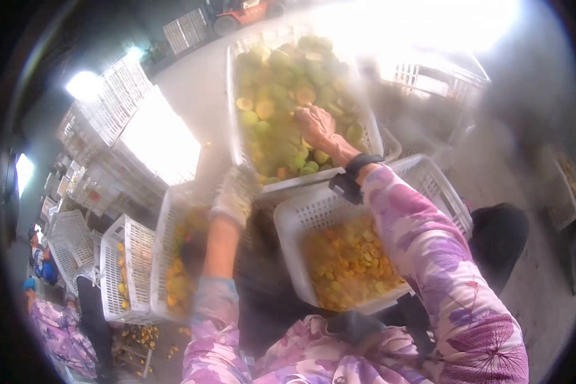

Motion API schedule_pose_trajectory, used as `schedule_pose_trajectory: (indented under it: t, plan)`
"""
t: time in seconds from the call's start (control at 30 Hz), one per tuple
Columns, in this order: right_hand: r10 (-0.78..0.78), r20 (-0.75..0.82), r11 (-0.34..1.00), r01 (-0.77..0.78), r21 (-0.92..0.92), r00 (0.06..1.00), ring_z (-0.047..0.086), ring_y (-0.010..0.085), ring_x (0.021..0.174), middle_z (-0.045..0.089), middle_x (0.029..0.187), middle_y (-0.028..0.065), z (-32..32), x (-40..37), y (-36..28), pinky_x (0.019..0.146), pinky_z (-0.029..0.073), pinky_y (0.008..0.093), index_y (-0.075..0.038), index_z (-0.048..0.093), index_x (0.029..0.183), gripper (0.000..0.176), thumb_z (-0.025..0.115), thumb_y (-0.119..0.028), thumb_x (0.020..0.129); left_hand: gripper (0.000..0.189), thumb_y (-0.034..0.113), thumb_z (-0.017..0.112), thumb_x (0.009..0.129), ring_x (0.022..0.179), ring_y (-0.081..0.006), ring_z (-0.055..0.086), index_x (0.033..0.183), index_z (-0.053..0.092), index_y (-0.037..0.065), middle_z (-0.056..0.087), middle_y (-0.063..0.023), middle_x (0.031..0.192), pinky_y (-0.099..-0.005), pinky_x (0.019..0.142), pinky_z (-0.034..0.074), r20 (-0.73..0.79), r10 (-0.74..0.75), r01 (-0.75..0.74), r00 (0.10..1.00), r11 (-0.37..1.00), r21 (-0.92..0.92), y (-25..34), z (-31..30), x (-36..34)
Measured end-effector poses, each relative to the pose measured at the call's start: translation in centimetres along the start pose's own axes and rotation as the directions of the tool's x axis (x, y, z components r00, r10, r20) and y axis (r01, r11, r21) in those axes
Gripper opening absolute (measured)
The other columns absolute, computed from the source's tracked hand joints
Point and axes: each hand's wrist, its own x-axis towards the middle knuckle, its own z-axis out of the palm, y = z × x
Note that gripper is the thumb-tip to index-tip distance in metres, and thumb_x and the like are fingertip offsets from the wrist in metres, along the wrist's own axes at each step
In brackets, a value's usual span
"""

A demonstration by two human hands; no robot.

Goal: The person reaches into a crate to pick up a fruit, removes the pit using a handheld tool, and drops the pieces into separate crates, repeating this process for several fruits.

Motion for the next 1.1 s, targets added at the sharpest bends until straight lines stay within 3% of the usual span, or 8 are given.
schedule_pose_trajectory:
  t: [0.07,0.13,0.33,0.6,0.67,0.73,0.8,1.1]
  plan:
    - [0.166,-0.021,0.986,-0.166,0.016,0.986,0.061,0.0389,0.081,0.063,0.08,0.018,1.7,2.3,-0.5,0.068,0.048,0.0476,-0.007,0.065,0.082,0.017,0.06,-0.023,0.081,0.029,0.033,0.054,0.093,0.087,-0.0212,0.063,0.11,0.062,0.011,0.066,-0.0033,0.098,-0.0394,0.074,0.051,-0.085,0.211,-0.176,0.974,0.936,0.306,-0.2,-0.6,0.9]
    - [0.185,0.07,0.981,-0.189,0.043,0.98,0.061,0.0402,0.078,0.063,0.078,0.0191,4.0,4.0,0.0,0.066,0.048,0.048,-0.005,0.064,0.078,0.023,0.06,-0.027,0.083,0.031,0.033,0.055,0.092,0.091,-0.0226,0.064,0.111,0.061,0.009,0.066,-0.0068,0.103,-0.039,0.077,0.052,0.112,0.668,-0.422,0.735,0.322,0.848,-12.0,5.5,-3.9]
    - [0.495,0.036,0.83,-0.484,0.276,0.868,0.061,0.043,0.077,0.063,0.078,0.0219,3.6,3.7,-2.2,0.066,0.047,0.0495,-0.002,0.066,0.081,0.029,0.055,-0.028,0.087,0.042,0.041,0.048,0.096,0.096,-0.0242,0.062,0.119,0.057,0.006,0.063,-0.0103,0.11,-0.0414,0.083,0.052,0.124,0.687,-0.436,0.716,0.302,0.848,-12.7,6.4,-4.1]
    - [-0.183,0.51,0.656,-0.282,0.7,0.84,0.054,0.013,0.049,0.06,0.065,0.0059,-3.7,-1.4,-10.2,0.041,0.043,0.0271,0.0,0.065,0.099,0.032,0.073,-0.019,0.074,0.051,0.045,0.042,0.097,0.104,-0.0271,0.057,0.126,0.047,0.003,0.056,-0.0119,0.12,-0.042,0.087,0.051,0.116,0.512,-0.351,0.851,0.392,0.85,-14.9,7.0,-4.6]
    - [0.046,0.331,0.885,-0.192,0.425,0.942,0.057,0.014,0.052,0.063,0.069,0.0076,-4.9,-1.5,-12.1,0.044,0.046,0.0305,0.002,0.062,0.099,0.03,0.072,-0.013,0.075,0.043,0.04,0.044,0.097,0.1,-0.0256,0.059,0.121,0.049,0.005,0.057,-0.011,0.116,-0.0392,0.079,0.054,0.09,0.565,-0.435,0.82,0.513,0.74,-15.4,7.8,-4.2]
    - [0.382,0.347,0.389,-0.49,0.78,0.857,0.062,0.0165,0.061,0.062,0.07,0.0096,-4.4,-2.8,-11.9,0.049,0.048,0.0342,0.004,0.058,0.097,0.025,0.069,-0.005,0.077,0.044,0.045,0.044,0.098,0.095,-0.0244,0.061,0.116,0.054,0.006,0.061,-0.0094,0.11,-0.0358,0.077,0.054,0.245,0.504,-0.508,0.829,0.492,0.707,-13.7,6.9,-3.9]
    - [0.132,-0.22,0.921,-0.037,0.387,0.967,0.061,0.0311,0.061,0.059,0.069,0.0172,-5.4,-5.1,-12.1,0.059,0.05,0.0387,0.003,0.055,0.094,0.024,0.064,0.007,0.072,0.047,0.047,0.042,0.098,0.096,-0.0239,0.06,0.112,0.057,0.005,0.062,-0.0104,0.109,-0.0361,0.079,0.054,0.294,0.635,-0.619,0.714,0.378,0.688,-16.4,8.7,-5.0]
    - [0.289,-0.035,0.929,-0.272,0.251,0.957,0.059,0.0427,0.071,0.061,0.073,0.0199,-2.1,-9.0,-16.4,0.058,0.042,0.0508,-0.003,0.043,0.091,0.018,0.057,-0.002,0.079,0.047,0.047,0.04,0.099,0.092,-0.0195,0.06,0.109,0.057,0.004,0.062,-0.0089,0.108,-0.0329,0.08,0.05,0.429,0.618,-0.668,0.659,0.219,0.711,-17.3,8.6,-4.3]
